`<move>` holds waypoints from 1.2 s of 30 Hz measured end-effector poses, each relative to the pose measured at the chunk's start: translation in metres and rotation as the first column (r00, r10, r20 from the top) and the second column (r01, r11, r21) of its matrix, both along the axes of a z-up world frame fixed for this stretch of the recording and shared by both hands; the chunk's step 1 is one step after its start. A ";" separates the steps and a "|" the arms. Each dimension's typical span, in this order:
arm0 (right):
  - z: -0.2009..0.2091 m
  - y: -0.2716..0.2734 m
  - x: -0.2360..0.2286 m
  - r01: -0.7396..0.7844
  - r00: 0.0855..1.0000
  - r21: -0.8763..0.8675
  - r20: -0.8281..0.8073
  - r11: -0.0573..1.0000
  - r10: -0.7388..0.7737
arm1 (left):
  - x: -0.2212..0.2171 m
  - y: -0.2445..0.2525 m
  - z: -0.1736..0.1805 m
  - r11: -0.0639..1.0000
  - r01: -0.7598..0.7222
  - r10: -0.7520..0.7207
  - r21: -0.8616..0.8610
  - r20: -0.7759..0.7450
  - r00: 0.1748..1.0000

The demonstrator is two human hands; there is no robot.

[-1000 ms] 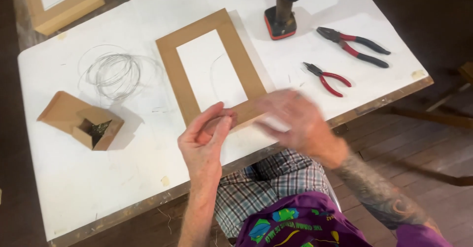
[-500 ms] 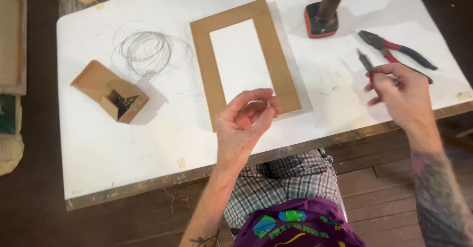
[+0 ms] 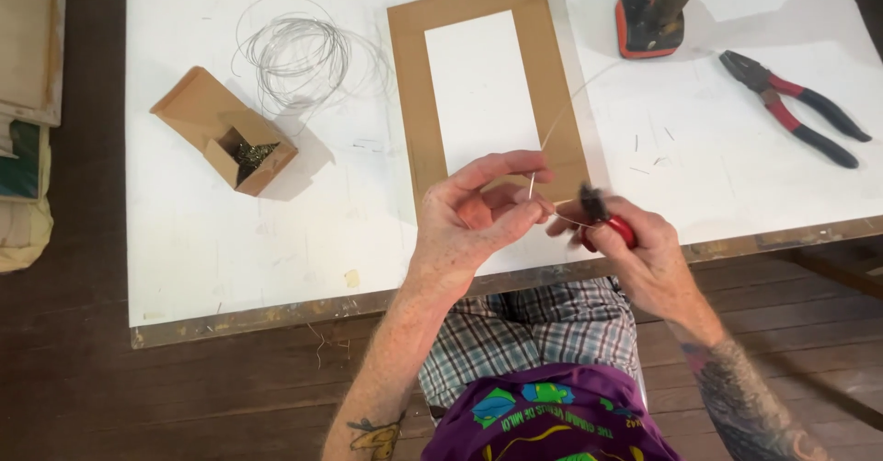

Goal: Cutting wire from a spool and attaching it to a wooden frame using pliers.

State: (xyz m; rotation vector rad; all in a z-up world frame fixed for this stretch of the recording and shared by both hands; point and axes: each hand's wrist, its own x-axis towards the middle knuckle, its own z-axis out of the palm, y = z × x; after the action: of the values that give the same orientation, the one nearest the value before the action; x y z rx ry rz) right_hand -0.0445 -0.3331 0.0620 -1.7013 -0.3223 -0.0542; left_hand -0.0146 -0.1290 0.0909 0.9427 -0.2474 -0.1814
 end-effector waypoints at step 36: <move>-0.014 -0.032 0.002 -0.144 0.858 -0.512 0.363 0.847 0.365 | -0.004 0.022 0.014 0.897 0.441 -0.439 -0.021 -0.153 0.885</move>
State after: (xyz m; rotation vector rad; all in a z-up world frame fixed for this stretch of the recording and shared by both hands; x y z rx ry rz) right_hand -0.0428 -0.3646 0.0475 -2.1030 -0.9849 -0.1815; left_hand -0.0187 -0.1072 0.1047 0.8709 -0.3155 -0.6756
